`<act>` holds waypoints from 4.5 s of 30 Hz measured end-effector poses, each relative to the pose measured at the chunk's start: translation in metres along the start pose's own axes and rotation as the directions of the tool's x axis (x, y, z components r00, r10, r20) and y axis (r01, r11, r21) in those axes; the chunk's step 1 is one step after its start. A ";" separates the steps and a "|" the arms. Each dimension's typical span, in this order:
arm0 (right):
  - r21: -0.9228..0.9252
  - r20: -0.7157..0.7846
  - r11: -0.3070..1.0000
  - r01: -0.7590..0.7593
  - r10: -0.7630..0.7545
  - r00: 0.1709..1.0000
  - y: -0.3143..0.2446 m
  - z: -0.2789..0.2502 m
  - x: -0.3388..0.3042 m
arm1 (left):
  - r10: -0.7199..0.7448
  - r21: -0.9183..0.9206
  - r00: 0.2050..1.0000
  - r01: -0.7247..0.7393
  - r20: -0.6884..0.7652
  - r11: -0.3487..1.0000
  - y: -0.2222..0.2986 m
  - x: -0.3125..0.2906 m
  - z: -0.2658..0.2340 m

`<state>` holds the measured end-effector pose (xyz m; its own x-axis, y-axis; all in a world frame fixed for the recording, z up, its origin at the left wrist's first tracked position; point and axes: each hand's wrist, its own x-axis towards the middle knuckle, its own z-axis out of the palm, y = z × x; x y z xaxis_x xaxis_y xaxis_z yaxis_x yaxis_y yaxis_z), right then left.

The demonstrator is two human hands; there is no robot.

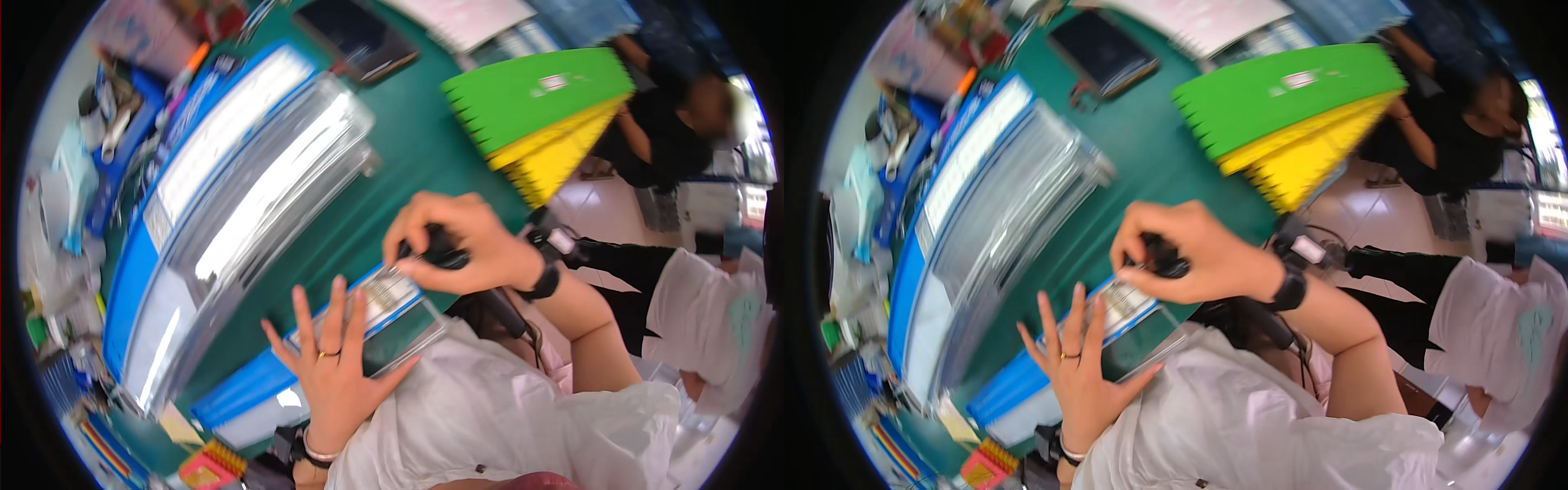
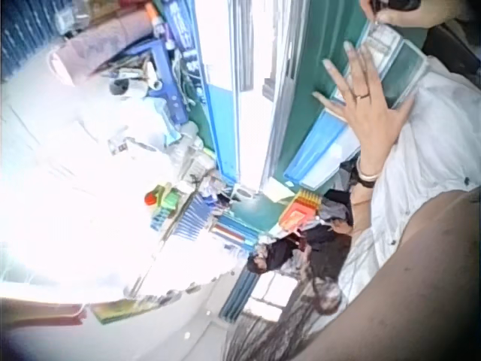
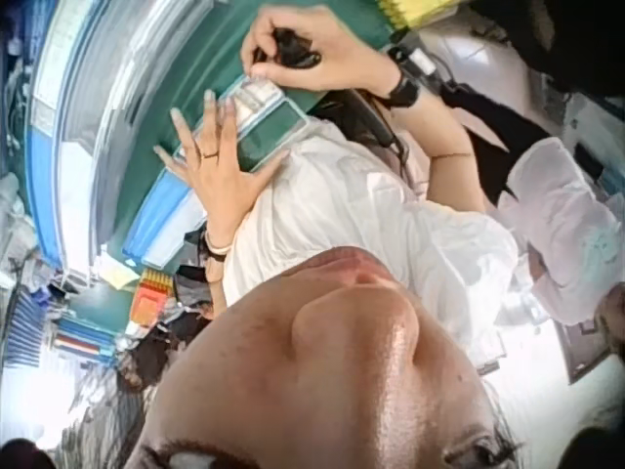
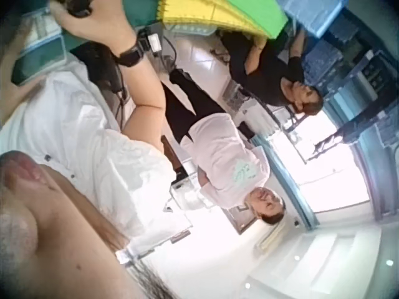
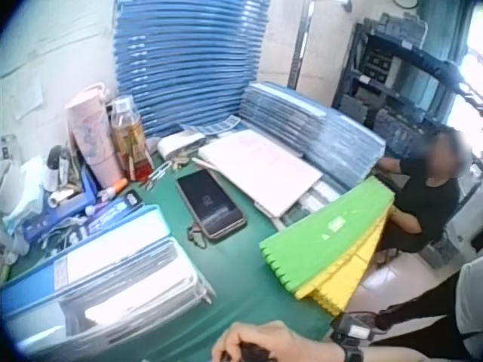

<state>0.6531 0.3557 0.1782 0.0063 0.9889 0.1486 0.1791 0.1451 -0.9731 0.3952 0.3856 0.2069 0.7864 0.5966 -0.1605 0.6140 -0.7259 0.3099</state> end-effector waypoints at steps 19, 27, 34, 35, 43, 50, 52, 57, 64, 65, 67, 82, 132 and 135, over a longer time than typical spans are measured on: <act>-0.718 -0.688 0.281 -0.637 -0.427 0.587 0.014 -0.286 -0.115 | -0.163 0.060 0.964 0.179 -0.210 0.982 -0.017 -0.057 0.007; -0.675 -0.712 -0.117 -0.729 -0.156 0.685 -0.007 -0.304 -0.114 | -0.124 0.034 0.964 0.136 -0.237 0.990 -0.014 -0.055 0.009; -0.800 -0.569 -0.096 -0.592 -0.190 0.800 -0.016 -0.296 -0.101 | -0.144 0.111 0.958 0.175 -0.246 0.978 -0.020 -0.065 0.014; -0.758 -0.636 -0.045 -0.650 -0.170 0.753 -0.014 -0.296 -0.103 | -0.139 0.114 0.960 0.171 -0.245 0.979 -0.020 -0.063 0.014; -0.823 -0.516 -0.045 -0.567 -0.358 0.778 -0.011 -0.282 -0.102 | -0.136 0.109 0.957 0.168 -0.257 0.980 -0.018 -0.063 0.014; -0.765 -0.642 0.233 -0.600 -0.331 0.691 0.001 -0.291 -0.106 | -0.109 0.097 0.949 0.143 -0.295 0.985 -0.017 -0.062 0.012; -0.767 -0.641 0.218 -0.604 -0.315 0.700 0.001 -0.284 -0.101 | -0.134 0.093 0.945 0.168 -0.299 0.981 -0.017 -0.067 0.012; -0.779 -0.623 0.178 -0.601 -0.326 0.711 0.005 -0.290 -0.105 | -0.091 0.075 0.945 0.121 -0.315 0.990 -0.016 -0.062 0.009; -0.777 -0.624 0.399 -0.487 -0.385 0.680 -0.002 -0.289 -0.103 | -0.105 0.039 0.943 0.124 -0.315 0.992 -0.020 -0.063 0.010; -0.814 -0.578 0.355 -0.460 -0.422 0.699 -0.013 -0.277 -0.099 | -0.107 0.045 0.944 0.127 -0.312 0.991 -0.020 -0.064 0.009; -0.903 -0.423 0.295 -0.313 -0.479 0.769 -0.042 -0.243 -0.079 | -0.113 0.048 0.942 0.135 -0.316 0.990 -0.021 -0.062 0.008; -0.900 0.222 0.421 0.111 0.224 0.949 -0.015 -0.121 0.122 | -0.116 -0.007 0.944 0.119 -0.309 0.993 -0.021 -0.063 0.009; 0.270 -0.568 0.446 0.853 -0.642 0.515 -0.203 -0.059 -0.180 | 0.575 -0.929 0.757 -0.371 -0.310 -0.011 0.052 -0.041 -0.020; 0.386 -0.593 0.430 0.816 -0.562 0.577 -0.193 -0.017 -0.132 | 0.214 -0.897 0.872 -0.435 -0.440 -0.072 0.012 -0.084 -0.021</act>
<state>0.6348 0.1969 0.3493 0.4867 0.4693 0.7368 -0.2982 0.8820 -0.3648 0.3348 0.3340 0.2440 0.7871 0.5153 0.3390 -0.4480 0.0999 0.8884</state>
